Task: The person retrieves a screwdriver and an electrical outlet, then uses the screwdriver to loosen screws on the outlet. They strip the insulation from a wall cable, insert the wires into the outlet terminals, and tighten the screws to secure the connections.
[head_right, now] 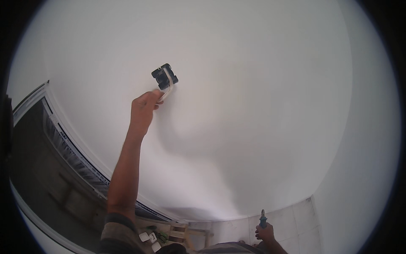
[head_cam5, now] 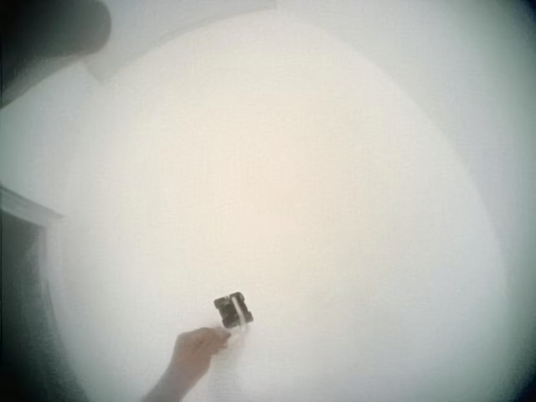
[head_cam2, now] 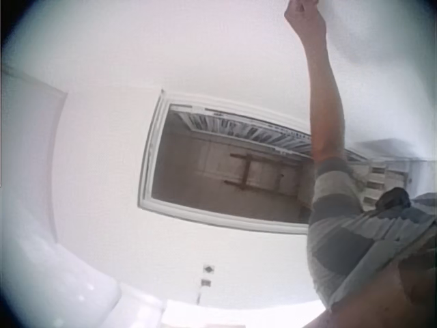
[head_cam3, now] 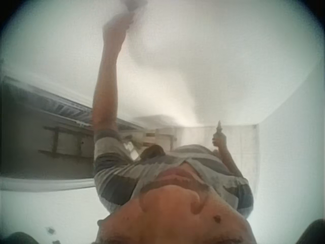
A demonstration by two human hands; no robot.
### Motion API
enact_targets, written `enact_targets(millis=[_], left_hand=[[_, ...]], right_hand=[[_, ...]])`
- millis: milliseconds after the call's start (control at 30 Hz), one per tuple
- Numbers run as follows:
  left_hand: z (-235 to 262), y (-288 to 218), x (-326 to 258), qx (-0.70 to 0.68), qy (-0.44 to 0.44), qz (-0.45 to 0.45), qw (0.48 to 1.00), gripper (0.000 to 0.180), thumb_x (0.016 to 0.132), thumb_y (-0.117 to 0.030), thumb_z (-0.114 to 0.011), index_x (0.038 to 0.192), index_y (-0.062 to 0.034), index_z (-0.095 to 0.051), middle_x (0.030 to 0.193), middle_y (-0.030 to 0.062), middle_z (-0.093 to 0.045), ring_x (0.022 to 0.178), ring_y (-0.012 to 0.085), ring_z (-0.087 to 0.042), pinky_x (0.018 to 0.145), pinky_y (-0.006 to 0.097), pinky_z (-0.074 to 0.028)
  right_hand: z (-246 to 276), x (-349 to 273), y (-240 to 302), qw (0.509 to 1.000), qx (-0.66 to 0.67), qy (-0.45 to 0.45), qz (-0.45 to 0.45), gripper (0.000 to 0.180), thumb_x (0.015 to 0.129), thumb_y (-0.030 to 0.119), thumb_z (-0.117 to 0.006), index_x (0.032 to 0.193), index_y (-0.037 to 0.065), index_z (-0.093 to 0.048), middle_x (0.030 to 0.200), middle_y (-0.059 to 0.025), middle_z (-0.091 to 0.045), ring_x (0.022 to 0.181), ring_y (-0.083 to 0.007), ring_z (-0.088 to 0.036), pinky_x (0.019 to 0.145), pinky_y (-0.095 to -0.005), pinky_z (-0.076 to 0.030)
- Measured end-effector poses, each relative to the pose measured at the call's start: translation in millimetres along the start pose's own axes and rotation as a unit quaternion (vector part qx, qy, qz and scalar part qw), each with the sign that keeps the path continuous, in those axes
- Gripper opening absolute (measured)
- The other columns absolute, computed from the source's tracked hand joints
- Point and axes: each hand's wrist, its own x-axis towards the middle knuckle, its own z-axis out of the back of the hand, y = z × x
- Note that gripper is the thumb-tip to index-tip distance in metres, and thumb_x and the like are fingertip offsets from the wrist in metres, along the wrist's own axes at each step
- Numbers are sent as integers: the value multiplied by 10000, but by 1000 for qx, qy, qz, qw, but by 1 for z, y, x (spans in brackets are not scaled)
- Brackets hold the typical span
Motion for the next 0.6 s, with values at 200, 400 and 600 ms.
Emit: enact_targets(millis=[200,400,600], left_hand=[[0,6,-1,-152,50,68,985,450,1059,-420,-606,1029,4,-754,791,18,-679,756,126,-649,720,296,-522],[0,3,-4,131,16,-55,990,468,1028,-403,-657,766,-16,-679,664,57,-635,605,182,-600,605,346,-499],[-45,-7,-25,418,-150,-203,873,469,998,-312,-668,615,-60,-569,602,97,-605,531,303,-597,530,417,-478]], right_hand=[[-19,-16,10,999,43,-10,-4,214,926,113,-688,1083,9,-587,791,-127,-674,564,-219,-677,462,-341,-553],[-34,-21,9,1000,26,-3,-12,218,928,118,-695,1088,13,-590,808,-125,-677,575,-218,-680,464,-341,-551],[-49,-26,16,1000,21,-14,-5,195,941,118,-692,1083,17,-605,796,-137,-678,557,-223,-673,462,-344,-555]])
